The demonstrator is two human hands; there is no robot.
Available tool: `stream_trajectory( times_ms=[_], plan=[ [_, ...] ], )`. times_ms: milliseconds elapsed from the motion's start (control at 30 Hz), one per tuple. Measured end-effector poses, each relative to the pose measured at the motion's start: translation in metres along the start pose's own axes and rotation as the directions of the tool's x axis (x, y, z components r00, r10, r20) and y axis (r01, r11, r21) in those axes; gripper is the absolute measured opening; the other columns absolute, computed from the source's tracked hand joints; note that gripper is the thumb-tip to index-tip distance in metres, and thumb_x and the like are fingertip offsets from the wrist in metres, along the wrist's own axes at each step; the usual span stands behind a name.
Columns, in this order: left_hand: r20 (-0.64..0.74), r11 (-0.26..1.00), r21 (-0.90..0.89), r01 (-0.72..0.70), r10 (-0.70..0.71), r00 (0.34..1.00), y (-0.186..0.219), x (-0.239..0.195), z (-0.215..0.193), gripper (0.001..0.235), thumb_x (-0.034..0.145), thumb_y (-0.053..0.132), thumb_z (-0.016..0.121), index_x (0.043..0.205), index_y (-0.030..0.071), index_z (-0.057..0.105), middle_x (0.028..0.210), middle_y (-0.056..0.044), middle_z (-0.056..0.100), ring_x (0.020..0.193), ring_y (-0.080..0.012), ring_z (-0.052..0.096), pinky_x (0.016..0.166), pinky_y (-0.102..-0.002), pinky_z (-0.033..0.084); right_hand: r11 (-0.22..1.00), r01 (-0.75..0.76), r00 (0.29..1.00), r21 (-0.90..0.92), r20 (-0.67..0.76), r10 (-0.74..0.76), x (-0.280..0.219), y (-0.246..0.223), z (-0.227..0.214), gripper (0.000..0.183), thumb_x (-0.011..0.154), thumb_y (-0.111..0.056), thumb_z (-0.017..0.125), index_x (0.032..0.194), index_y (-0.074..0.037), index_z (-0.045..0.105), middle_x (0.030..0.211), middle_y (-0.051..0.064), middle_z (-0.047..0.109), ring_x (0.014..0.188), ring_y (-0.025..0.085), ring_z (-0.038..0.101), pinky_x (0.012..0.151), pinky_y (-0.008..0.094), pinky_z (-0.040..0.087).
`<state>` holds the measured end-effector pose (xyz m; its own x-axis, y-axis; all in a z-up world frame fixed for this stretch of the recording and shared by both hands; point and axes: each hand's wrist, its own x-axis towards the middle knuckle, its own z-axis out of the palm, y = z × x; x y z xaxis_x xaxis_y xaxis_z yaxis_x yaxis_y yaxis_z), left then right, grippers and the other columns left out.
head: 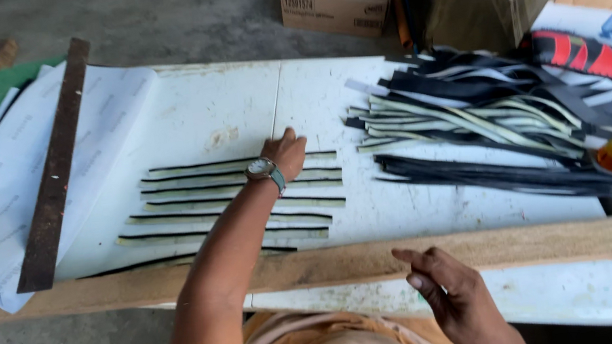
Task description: The person repeatedly picks up thin black rubber strips and a light-colored strip, aligns them on a wooden plank, and presses them together by hand. The person handles the strips one at a time, placing the finished assemblies into a growing pile on the table.
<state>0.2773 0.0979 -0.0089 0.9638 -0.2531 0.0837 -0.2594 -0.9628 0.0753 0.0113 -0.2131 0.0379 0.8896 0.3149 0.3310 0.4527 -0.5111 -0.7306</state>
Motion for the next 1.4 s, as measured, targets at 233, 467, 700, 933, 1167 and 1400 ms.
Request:
stream_trajectory(
  times_ms=[233, 467, 700, 933, 1167, 1400],
  plan=[
    [-0.057, 0.997, -0.063, -0.050, 0.046, 0.997, -0.033, 0.017, 0.033, 0.020, 0.087, 0.002, 0.057, 0.104, 0.004, 0.066, 0.112, -0.018, 0.067, 0.103, -0.0393, 0.069, 0.087, -0.048, 0.058, 0.990, -0.069, 0.997, 0.121, -0.032, 0.074, -0.003, 0.042, 0.016, 0.034, 0.093, -0.014, 0.066, 0.126, -0.010, 0.073, 0.094, 0.005, 0.073, 0.085, 0.016, 0.069, 0.078, 0.034, 0.060],
    [-0.539, 0.967, -0.203, -0.156, 0.022, 0.842, -0.062, 0.009, -0.068, 0.022, 0.106, 0.014, 0.045, 0.122, 0.007, 0.059, 0.116, -0.024, 0.068, 0.095, -0.0442, 0.068, 0.078, -0.052, 0.056, 0.979, 0.180, 0.971, -0.097, -0.143, -0.193, 0.022, 0.033, 0.004, 0.102, 0.071, -0.025, 0.083, 0.158, -0.011, 0.031, 0.121, 0.015, 0.066, 0.114, 0.027, 0.064, 0.107, 0.049, 0.050],
    [-0.879, 0.681, -0.349, -0.644, 0.000, 0.476, 0.043, -0.023, -0.180, 0.018, 0.098, 0.007, 0.068, 0.116, 0.011, 0.069, 0.103, -0.004, 0.077, 0.090, -0.0150, 0.079, 0.077, -0.029, 0.067, 0.829, 0.400, 0.781, -0.391, -0.328, -0.531, 0.135, -0.055, -0.055, 0.117, 0.077, -0.030, 0.088, 0.164, -0.005, 0.015, 0.150, 0.029, 0.051, 0.142, 0.037, 0.053, 0.119, 0.048, 0.048],
    [-0.600, -0.165, -0.770, -0.617, -0.145, 0.787, 0.133, -0.119, -0.174, 0.015, 0.103, 0.013, 0.068, 0.113, 0.003, 0.067, 0.101, -0.006, 0.075, 0.090, -0.0141, 0.074, 0.075, -0.030, 0.064, 0.958, 0.276, 0.959, 0.075, 0.041, -0.280, 0.158, -0.088, -0.072, 0.054, 0.096, -0.017, 0.073, 0.145, -0.003, 0.057, 0.111, 0.010, 0.075, 0.101, 0.016, 0.070, 0.083, 0.031, 0.058],
    [-0.264, -0.283, -0.889, -0.360, -0.325, 0.908, 0.081, -0.178, -0.089, 0.014, 0.094, 0.002, 0.072, 0.106, 0.004, 0.065, 0.094, -0.004, 0.069, 0.086, -0.0120, 0.069, 0.073, -0.031, 0.064, 0.921, -0.333, 0.842, 0.202, 0.503, 0.195, 0.094, 0.024, -0.101, 0.041, 0.090, -0.012, 0.069, 0.131, -0.007, 0.069, 0.088, 0.003, 0.077, 0.063, 0.009, 0.061, 0.058, 0.029, 0.057],
    [0.078, -0.116, -0.993, 0.031, -0.426, 0.901, 0.041, -0.232, -0.006, 0.017, 0.087, 0.001, 0.076, 0.101, -0.003, 0.066, 0.089, -0.010, 0.072, 0.078, -0.0170, 0.072, 0.068, -0.032, 0.066, 0.801, -0.596, 0.689, 0.053, 0.547, 0.476, 0.065, 0.081, -0.116, 0.029, 0.093, -0.017, 0.070, 0.117, -0.002, 0.075, 0.093, 0.003, 0.080, 0.067, 0.012, 0.065, 0.064, 0.030, 0.059]
  ],
)
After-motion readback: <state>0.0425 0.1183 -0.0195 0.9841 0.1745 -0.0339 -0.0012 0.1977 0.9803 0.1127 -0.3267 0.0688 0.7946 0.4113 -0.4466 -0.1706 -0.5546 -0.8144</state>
